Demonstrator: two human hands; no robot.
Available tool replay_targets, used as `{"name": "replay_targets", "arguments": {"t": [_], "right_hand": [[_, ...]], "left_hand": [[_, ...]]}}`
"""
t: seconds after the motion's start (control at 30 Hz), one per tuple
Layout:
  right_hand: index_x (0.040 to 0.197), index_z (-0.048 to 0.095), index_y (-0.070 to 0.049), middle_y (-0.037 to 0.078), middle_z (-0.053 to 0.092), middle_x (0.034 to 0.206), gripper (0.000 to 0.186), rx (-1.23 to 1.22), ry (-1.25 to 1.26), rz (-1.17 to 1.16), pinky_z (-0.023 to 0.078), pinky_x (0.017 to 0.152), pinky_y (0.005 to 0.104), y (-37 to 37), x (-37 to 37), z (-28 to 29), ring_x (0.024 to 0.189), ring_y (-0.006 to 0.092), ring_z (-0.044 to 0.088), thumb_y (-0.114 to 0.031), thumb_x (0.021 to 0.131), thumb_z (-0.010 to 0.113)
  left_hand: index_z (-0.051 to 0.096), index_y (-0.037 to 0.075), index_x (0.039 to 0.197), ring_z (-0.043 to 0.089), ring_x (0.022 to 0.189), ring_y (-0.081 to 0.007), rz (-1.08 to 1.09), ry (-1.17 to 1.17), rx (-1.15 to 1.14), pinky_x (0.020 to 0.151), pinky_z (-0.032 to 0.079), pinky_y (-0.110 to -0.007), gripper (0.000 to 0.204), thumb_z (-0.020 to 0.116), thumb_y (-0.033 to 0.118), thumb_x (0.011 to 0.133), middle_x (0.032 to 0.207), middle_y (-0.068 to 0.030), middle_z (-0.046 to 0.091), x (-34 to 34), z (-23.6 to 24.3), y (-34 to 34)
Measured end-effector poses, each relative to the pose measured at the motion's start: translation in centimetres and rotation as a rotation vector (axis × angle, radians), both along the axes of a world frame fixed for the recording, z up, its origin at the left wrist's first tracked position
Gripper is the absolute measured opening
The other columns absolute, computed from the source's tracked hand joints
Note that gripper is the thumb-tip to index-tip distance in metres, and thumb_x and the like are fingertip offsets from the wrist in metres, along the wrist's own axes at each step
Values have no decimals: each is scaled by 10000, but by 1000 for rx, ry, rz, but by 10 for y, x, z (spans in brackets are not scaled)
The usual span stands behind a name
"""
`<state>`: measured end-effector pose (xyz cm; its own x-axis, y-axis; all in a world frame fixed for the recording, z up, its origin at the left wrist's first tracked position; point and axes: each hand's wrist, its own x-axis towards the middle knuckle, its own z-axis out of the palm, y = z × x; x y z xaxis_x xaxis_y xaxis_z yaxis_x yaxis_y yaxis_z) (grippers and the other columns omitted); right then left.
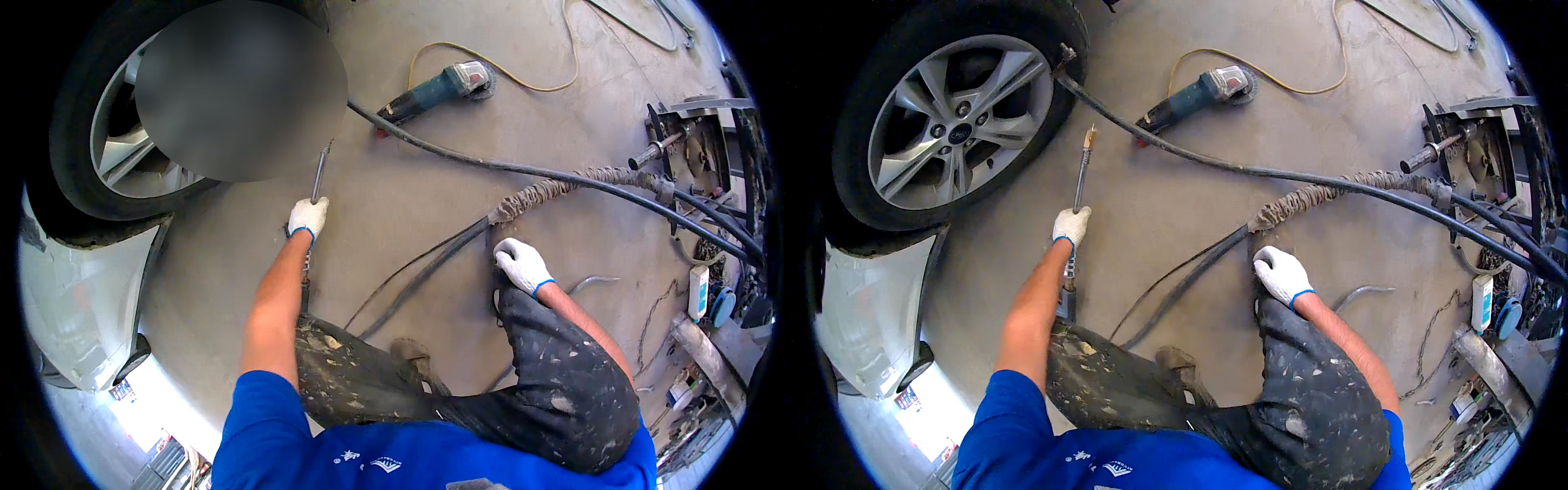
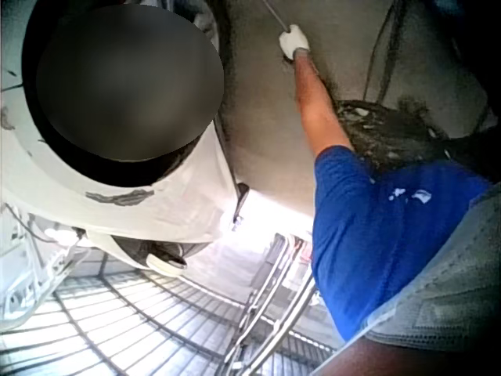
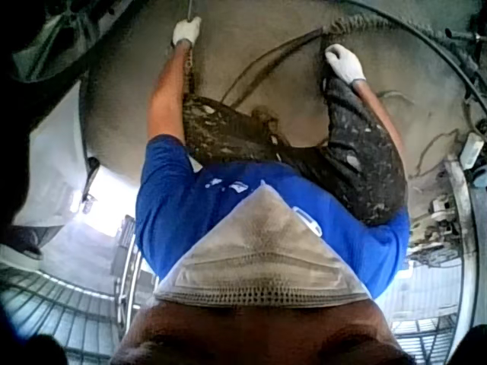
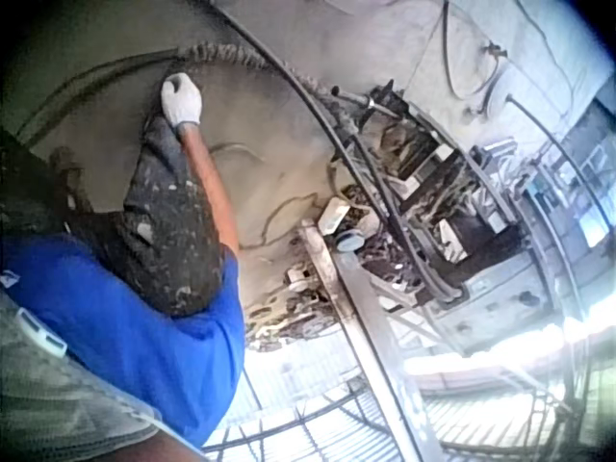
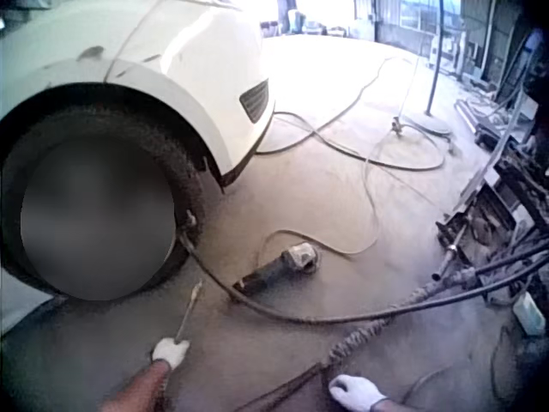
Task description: The person uses a pneumatic dent puller to pull out a dent on the front wheel arch of a white car. They repeatedly attach the tool, pull the handle, and inspect the area with their hand. They also use an angle grinder to smooth the surface and a hammer to tap the metal.
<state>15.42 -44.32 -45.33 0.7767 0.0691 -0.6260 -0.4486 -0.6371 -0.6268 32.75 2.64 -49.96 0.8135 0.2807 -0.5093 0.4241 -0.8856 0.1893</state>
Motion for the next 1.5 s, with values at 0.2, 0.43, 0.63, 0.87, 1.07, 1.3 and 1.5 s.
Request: {"name": "replay_targets", "arguments": {"t": [0.2, 0.43, 0.63, 0.87, 1.07, 1.3, 1.5], "right_hand": [[1030, 683, -77, 181, 715, 990, 256, -24, -5, -4, 523, 859, 453, 4, 1, -2, 963, 380, 673, -267, 913, 557], [1027, 683, -78, 189, 713, 978, 258, -63, -1, 33, 524, 848, 458, 8, 5, -3, 945, 388, 674, -272, 916, 553], [1025, 673, -66, 190, 705, 989, 233, -12, -38, 42, 516, 857, 459, 7, -1, 4, 963, 387, 666, -242, 920, 559], [1077, 654, -64, 203, 687, 1032, 246, -18, -98, 274, 520, 882, 450, -3, 22, 33, 1006, 395, 655, -233, 914, 578], [1173, 608, -2, 196, 686, 987, 352, 437, -414, 173, 529, 818, 393, 63, 115, 166, 878, 309, 667, -260, 934, 631], [1174, 613, 0, 239, 683, 962, 404, 520, -478, 246, 535, 819, 419, 99, 125, 174, 918, 342, 695, -309, 919, 665], [1115, 643, -16, 210, 693, 950, 329, 674, -630, 98, 535, 819, 414, 106, 128, 158, 907, 367, 684, -275, 913, 663]], "left_hand": [[629, 50, 790, 503, 495, -168, 154, 181, -386, 529, 438, -344, 331, 699, 359, 884, 572, -25, 507, -10, 54, -3], [576, 94, 814, 376, 493, -63, 124, 620, -793, 467, 295, -265, 267, 749, 289, 871, 588, 69, 432, -23, 117, -24], [569, 106, 706, 396, 500, -68, 1, 595, -736, 473, 320, -282, 298, 731, 287, 879, 571, 61, 445, -38, 144, -37], [518, 98, 622, 363, 511, -70, -156, 716, -731, 472, 292, -296, 348, 705, 236, 881, 567, 65, 389, -52, 173, -43], [451, 107, 607, 332, 506, -68, -217, 736, -720, 470, 286, -302, 397, 702, 207, 897, 567, 67, 348, -73, 177, -53], [542, 79, 675, 370, 491, -65, -160, 693, -655, 439, 331, -301, 329, 690, 261, 906, 567, 57, 381, -75, 171, -64], [579, 43, 702, 422, 512, -94, -302, 587, -528, 482, 384, -347, 326, 678, 277, 906, 567, 16, 446, -72, 173, -68]]}}
